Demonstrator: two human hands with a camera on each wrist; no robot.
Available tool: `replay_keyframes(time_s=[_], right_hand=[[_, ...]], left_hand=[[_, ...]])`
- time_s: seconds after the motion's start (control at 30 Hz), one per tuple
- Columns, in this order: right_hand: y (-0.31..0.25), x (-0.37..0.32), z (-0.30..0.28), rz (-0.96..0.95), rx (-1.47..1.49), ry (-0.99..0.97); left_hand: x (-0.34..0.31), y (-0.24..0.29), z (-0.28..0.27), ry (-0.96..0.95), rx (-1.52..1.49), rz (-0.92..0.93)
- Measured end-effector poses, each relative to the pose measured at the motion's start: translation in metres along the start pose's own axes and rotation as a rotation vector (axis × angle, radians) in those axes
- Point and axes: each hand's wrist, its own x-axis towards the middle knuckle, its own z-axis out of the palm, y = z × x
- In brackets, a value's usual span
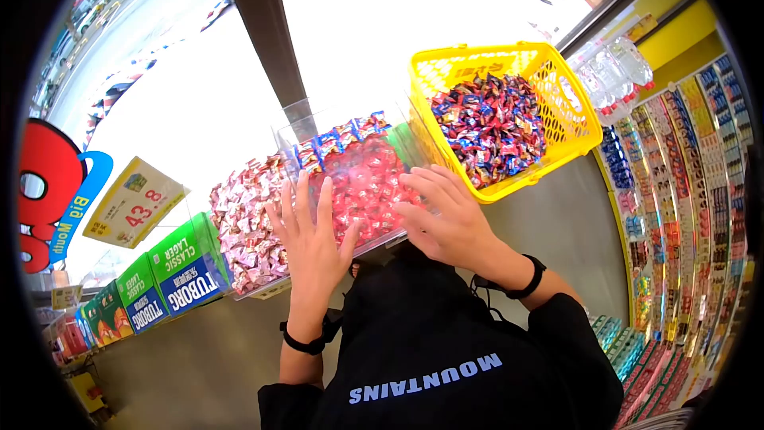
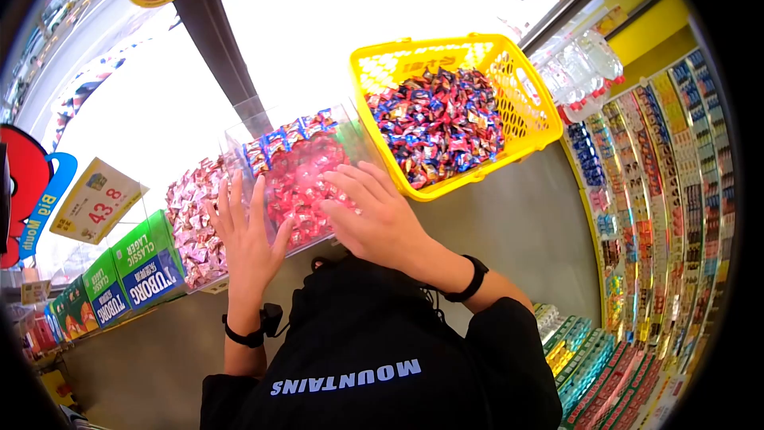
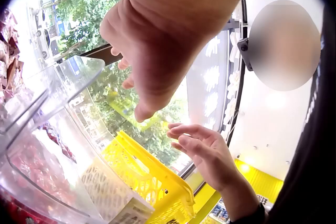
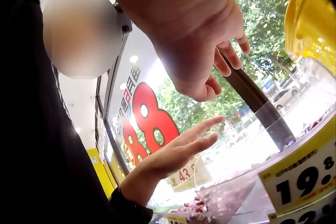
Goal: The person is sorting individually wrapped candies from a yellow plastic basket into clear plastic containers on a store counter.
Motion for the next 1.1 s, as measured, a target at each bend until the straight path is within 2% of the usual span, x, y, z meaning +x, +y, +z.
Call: replay_keyframes(time_s=[0.13,0.5,0.77,0.93,1.1], right_hand=[[0.031,-0.026,-0.03,0.08,-0.087,0.082],[0.143,-0.069,-0.089,0.119,-0.004,0.109],[0.251,-0.112,-0.142,0.164,-0.006,0.116],[0.294,-0.121,-0.156,0.141,-0.001,0.09],[0.32,-0.123,-0.158,0.137,0.056,0.066]], left_hand=[[0.016,0.03,0.006,-0.025,-0.098,0.066],[0.071,0.15,0.047,-0.056,-0.159,0.159],[0.108,0.239,0.076,-0.151,-0.047,0.068],[0.122,0.265,0.089,-0.11,0.007,-0.014],[0.123,0.267,0.099,-0.101,0.003,-0.086]])
